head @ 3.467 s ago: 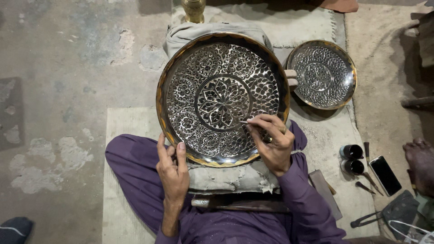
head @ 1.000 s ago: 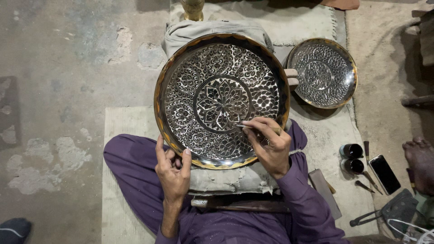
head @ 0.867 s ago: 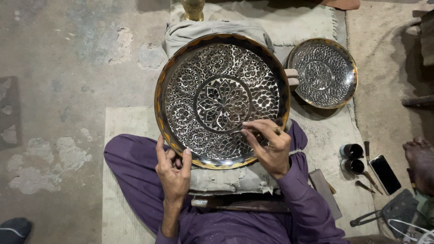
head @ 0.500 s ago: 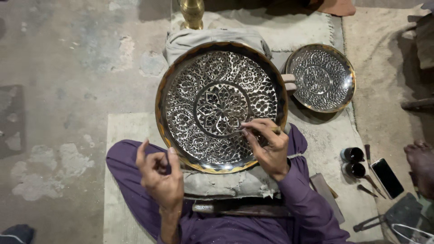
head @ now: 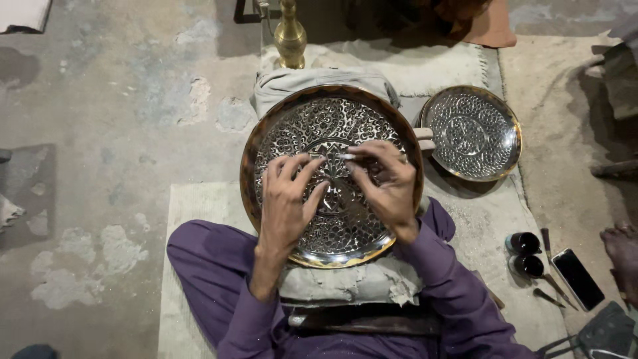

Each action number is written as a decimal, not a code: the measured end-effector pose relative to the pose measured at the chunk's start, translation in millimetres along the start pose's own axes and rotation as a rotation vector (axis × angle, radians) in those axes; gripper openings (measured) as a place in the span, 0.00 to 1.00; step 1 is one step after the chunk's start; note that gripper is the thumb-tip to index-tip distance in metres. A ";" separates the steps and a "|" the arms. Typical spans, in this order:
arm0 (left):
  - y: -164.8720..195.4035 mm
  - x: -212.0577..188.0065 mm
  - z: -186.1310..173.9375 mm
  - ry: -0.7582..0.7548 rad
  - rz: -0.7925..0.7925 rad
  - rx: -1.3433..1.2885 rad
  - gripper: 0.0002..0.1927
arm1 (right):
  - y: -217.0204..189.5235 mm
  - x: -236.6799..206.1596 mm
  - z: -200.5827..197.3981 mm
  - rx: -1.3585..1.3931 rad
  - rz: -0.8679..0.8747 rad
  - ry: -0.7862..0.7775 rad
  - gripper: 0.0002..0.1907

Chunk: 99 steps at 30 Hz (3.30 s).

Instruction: The person sits cross-legged on the floor with a large decorated metal tray resting on a lap cushion and engraves fine floral patterns into its surface, holding a pointed punch against the metal and tapping it, repositioning the tray and the tool as they work across the design. A second smaller engraved tray sits beside them.

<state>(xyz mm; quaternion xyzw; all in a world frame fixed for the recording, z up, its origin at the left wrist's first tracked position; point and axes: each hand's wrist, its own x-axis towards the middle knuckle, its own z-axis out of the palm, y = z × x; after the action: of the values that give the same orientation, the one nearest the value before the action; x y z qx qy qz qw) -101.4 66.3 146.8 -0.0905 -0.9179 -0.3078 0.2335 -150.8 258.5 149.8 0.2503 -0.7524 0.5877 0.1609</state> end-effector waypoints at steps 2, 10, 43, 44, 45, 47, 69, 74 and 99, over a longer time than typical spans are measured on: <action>-1.8 -4.2 1.4 0.003 -0.009 0.009 0.21 | -2.9 -1.9 5.0 -0.057 -0.009 -0.019 0.13; -9.0 -9.6 8.4 0.033 -0.034 -0.010 0.18 | 2.4 -11.1 8.1 -0.119 0.040 -0.022 0.10; -12.6 -7.5 9.1 0.041 -0.108 -0.079 0.18 | 23.2 15.3 -3.8 -0.156 -0.061 -0.261 0.09; -12.8 -7.4 9.7 0.043 -0.105 -0.075 0.18 | 23.8 15.0 -3.9 -0.159 -0.067 -0.264 0.08; -13.1 -7.0 10.2 0.045 -0.100 -0.070 0.18 | 24.2 15.0 -3.8 -0.161 -0.074 -0.265 0.08; -12.8 -8.0 10.2 0.043 -0.103 -0.078 0.18 | 24.7 15.6 -3.5 -0.141 -0.070 -0.263 0.09; -11.4 -6.9 10.0 0.045 -0.108 -0.085 0.18 | 20.9 17.8 -2.9 -0.132 -0.039 -0.275 0.09; -10.0 -6.6 9.4 0.035 -0.116 -0.082 0.18 | 22.4 18.1 -3.6 -0.148 -0.049 -0.278 0.09; -11.7 -7.9 13.1 0.040 -0.110 -0.079 0.18 | 21.4 21.4 -4.3 -0.175 -0.059 -0.292 0.08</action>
<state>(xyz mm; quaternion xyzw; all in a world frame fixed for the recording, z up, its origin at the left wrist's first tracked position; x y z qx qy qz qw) -102.9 64.8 127.7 -0.0427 -0.9038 -0.3578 0.2309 -180.7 262.5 145.2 0.3398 -0.8084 0.4724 0.0883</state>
